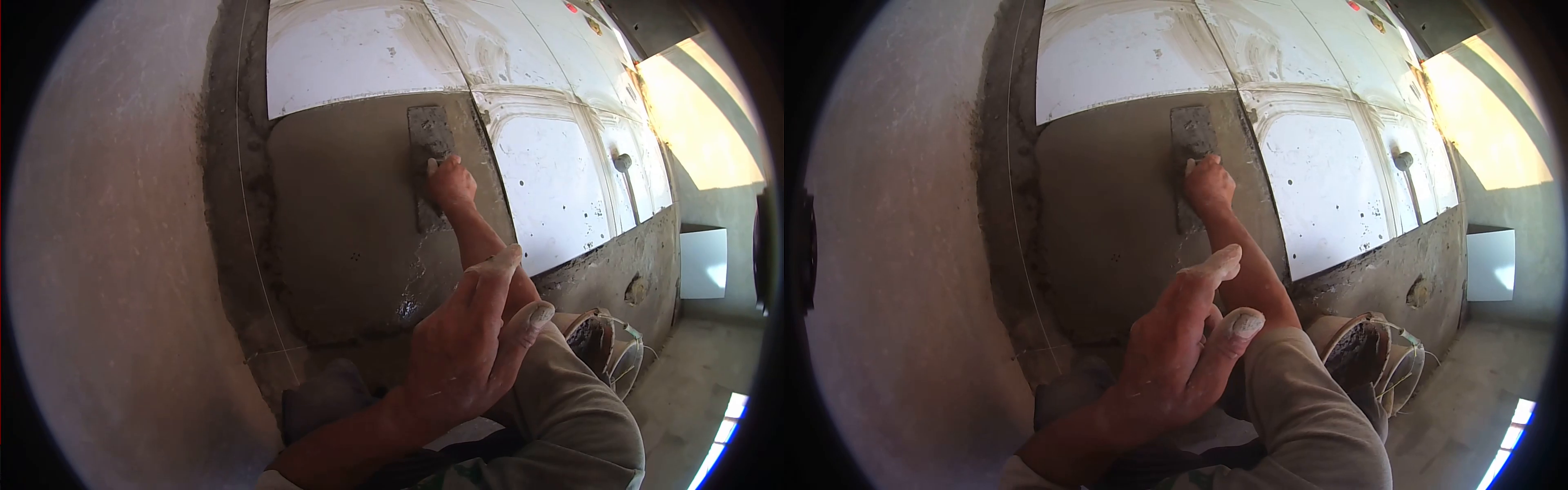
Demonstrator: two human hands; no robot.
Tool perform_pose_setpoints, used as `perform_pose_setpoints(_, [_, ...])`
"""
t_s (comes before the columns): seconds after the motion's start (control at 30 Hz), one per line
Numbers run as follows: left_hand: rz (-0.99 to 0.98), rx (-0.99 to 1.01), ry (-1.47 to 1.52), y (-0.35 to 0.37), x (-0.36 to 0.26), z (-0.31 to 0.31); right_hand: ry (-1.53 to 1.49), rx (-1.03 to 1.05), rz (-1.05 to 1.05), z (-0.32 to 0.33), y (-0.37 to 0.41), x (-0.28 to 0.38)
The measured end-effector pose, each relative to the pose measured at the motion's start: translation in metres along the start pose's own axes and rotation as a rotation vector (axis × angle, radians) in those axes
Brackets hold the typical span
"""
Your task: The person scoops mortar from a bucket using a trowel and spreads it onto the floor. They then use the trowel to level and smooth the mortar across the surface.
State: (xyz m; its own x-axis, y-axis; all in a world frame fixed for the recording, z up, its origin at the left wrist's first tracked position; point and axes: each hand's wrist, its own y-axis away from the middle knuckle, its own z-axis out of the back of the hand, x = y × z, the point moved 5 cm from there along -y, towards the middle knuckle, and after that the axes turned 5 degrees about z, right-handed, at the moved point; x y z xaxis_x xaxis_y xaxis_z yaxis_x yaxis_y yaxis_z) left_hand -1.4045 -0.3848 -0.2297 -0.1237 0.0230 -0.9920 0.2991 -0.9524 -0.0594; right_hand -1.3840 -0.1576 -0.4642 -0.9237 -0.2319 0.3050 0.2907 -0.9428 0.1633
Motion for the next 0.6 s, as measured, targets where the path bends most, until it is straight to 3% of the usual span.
perform_pose_setpoints(0.17, [0.028,0.029,-0.040,-0.001,0.000,-0.004,0.025,0.073,-0.035,0.011,-0.016,-0.025])
perform_pose_setpoints(0.6, [0.022,0.037,-0.078,-0.008,0.004,-0.022,0.040,0.035,-0.047,0.025,-0.023,-0.076])
